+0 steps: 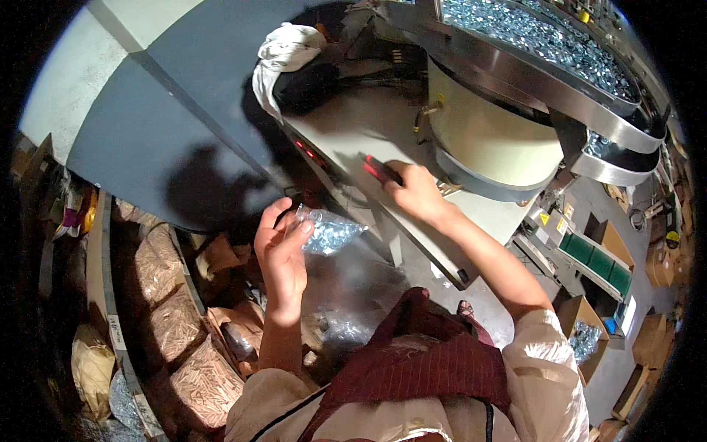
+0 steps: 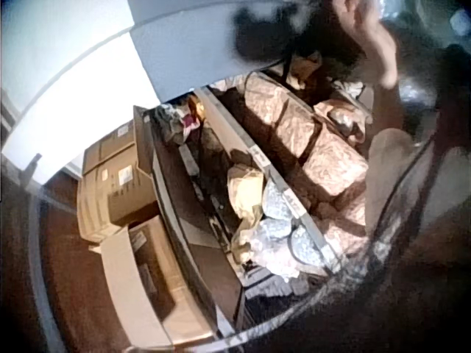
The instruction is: The person packages small metallic items into plastic bags, seals them with a handheld heat sealer, and places them into cardboard boxes. They also use a metal sieve to separate items from a larger batch and transfer them into a machine hopper.
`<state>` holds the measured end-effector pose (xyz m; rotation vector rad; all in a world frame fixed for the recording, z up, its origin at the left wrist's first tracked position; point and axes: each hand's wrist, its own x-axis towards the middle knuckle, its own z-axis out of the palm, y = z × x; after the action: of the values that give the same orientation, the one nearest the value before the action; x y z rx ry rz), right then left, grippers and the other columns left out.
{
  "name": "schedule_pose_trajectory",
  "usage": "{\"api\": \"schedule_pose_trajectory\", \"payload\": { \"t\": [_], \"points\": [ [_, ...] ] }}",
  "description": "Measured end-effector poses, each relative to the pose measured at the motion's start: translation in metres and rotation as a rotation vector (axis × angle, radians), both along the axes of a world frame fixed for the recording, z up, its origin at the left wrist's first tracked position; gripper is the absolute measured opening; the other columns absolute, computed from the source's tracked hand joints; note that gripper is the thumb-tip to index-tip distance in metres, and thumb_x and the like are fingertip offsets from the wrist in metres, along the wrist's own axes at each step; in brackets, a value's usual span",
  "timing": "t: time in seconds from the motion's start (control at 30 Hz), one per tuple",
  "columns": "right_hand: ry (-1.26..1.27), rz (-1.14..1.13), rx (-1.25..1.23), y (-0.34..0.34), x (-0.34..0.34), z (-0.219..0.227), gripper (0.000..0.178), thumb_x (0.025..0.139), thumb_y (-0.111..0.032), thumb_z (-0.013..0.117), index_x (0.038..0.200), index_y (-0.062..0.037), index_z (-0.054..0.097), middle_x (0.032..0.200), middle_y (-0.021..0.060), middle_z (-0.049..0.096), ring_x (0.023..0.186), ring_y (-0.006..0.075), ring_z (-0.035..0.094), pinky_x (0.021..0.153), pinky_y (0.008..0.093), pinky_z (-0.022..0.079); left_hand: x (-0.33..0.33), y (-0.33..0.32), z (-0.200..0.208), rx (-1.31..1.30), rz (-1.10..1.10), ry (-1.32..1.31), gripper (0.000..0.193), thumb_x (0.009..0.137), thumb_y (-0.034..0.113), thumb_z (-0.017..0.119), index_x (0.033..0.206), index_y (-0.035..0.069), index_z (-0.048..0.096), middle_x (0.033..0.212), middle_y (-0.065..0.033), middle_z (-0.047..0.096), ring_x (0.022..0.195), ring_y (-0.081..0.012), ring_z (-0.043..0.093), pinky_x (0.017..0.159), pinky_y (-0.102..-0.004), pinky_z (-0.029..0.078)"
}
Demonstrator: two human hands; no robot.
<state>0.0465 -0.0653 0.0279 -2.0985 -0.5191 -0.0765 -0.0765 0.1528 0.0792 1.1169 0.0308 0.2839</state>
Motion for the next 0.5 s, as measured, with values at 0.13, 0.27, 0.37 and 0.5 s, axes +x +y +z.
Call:
{"api": "schedule_pose_trajectory", "payload": {
  "t": [0.13, 0.27, 0.37, 0.5],
  "points": [
    [-0.208, -0.183, -0.410, 0.022, 0.078, -0.038, 0.032, 0.070, -0.015, 0.057, 0.098, 0.0001, 0.061, 0.090, 0.0241, 0.065, 0.084, 0.0424, 0.062, 0.076, 0.0498, 0.050, 0.013, 0.000, 0.015, -0.068, -0.018, 0.013, 0.048, 0.080, -0.007, 0.061, 0.123, -0.005, 0.042, 0.099, -0.0119, 0.062, 0.092, -0.0167, 0.061, 0.086, -0.0290, 0.047],
    [-0.696, -0.346, -0.443, 0.031, 0.098, -0.038, 0.039, 0.080, -0.030, 0.061, 0.104, 0.0002, 0.062, 0.094, 0.0192, 0.065, 0.097, 0.0337, 0.060, 0.093, 0.0398, 0.045, 0.023, -0.004, 0.031, -0.150, -0.084, 0.022, 0.046, 0.081, -0.008, 0.059, 0.123, -0.006, 0.041, 0.102, -0.0125, 0.061, 0.094, -0.0169, 0.060, 0.087, -0.0304, 0.048],
    [-0.282, -0.004, 0.106, 0.041, 0.057, -0.013, 0.043, 0.093, -0.036, 0.052, 0.111, 0.0023, 0.061, 0.102, 0.0147, 0.065, 0.102, 0.0267, 0.059, 0.096, 0.0360, 0.042, 0.027, 0.002, 0.035, -0.182, -0.119, 0.070, 0.042, 0.082, -0.007, 0.056, 0.122, -0.004, 0.043, 0.103, -0.0131, 0.059, 0.095, -0.0188, 0.060, 0.087, -0.0313, 0.048],
    [0.866, 0.529, 0.994, 0.004, -0.032, 0.037, 0.061, 0.099, -0.049, 0.040, 0.124, 0.0054, 0.052, 0.113, 0.0144, 0.063, 0.097, 0.0192, 0.063, 0.085, 0.0313, 0.052, 0.040, -0.008, 0.043, -0.238, -0.256, 0.099, 0.037, 0.084, -0.002, 0.057, 0.121, -0.002, 0.050, 0.106, -0.0134, 0.061, 0.095, -0.0189, 0.060, 0.089, -0.0321, 0.046]
  ]
}}
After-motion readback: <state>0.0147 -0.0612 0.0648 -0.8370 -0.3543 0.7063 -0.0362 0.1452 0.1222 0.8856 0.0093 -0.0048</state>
